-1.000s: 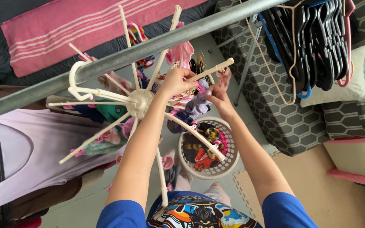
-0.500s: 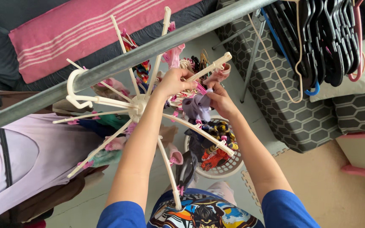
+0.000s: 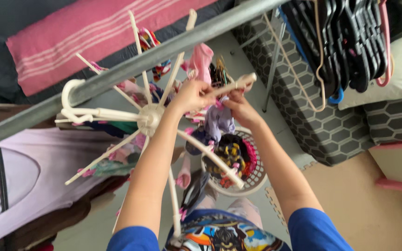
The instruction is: The person takes various small clothing items from a laundry basket and hangs them on a radial drying rack using clothespins. They also hang larger garments on hangers and place them on a clothes rack.
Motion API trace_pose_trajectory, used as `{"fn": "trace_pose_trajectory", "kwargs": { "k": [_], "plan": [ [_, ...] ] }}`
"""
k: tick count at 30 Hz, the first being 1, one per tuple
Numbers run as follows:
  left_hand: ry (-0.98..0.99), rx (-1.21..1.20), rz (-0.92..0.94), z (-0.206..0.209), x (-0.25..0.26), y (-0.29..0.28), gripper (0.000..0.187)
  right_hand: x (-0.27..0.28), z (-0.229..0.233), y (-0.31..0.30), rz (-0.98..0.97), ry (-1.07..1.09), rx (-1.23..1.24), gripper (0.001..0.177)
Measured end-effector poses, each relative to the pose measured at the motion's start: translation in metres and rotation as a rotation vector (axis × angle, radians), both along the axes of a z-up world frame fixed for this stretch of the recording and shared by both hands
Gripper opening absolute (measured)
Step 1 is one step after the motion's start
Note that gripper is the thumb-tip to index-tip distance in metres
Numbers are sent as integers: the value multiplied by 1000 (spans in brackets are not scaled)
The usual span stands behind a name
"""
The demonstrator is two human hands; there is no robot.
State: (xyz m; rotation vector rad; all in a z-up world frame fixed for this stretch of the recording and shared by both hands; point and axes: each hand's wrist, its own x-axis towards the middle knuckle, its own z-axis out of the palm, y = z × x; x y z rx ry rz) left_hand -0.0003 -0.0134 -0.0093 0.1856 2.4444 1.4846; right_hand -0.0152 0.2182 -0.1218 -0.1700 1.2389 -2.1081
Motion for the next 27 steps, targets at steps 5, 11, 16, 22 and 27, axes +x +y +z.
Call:
{"fn": "trace_pose_trajectory", "kwargs": {
  "k": [5,11,16,22,27],
  "plan": [
    [466,-292,-8,15,19,8,49,16,-20,-4,-108,205,168,47],
    [540,-197,225,76,54,70,57,57,-39,82,-32,238,345,49],
    [-72,344,-197,95,57,179,29,87,-78,231,-266,-277,238,34],
    [-247,15,-375,-22,57,383,33,94,-125,418,-528,-476,281,30],
    [-667,268,116,-256,47,495,37,116,-220,542,-603,-512,310,28]
  ]
}}
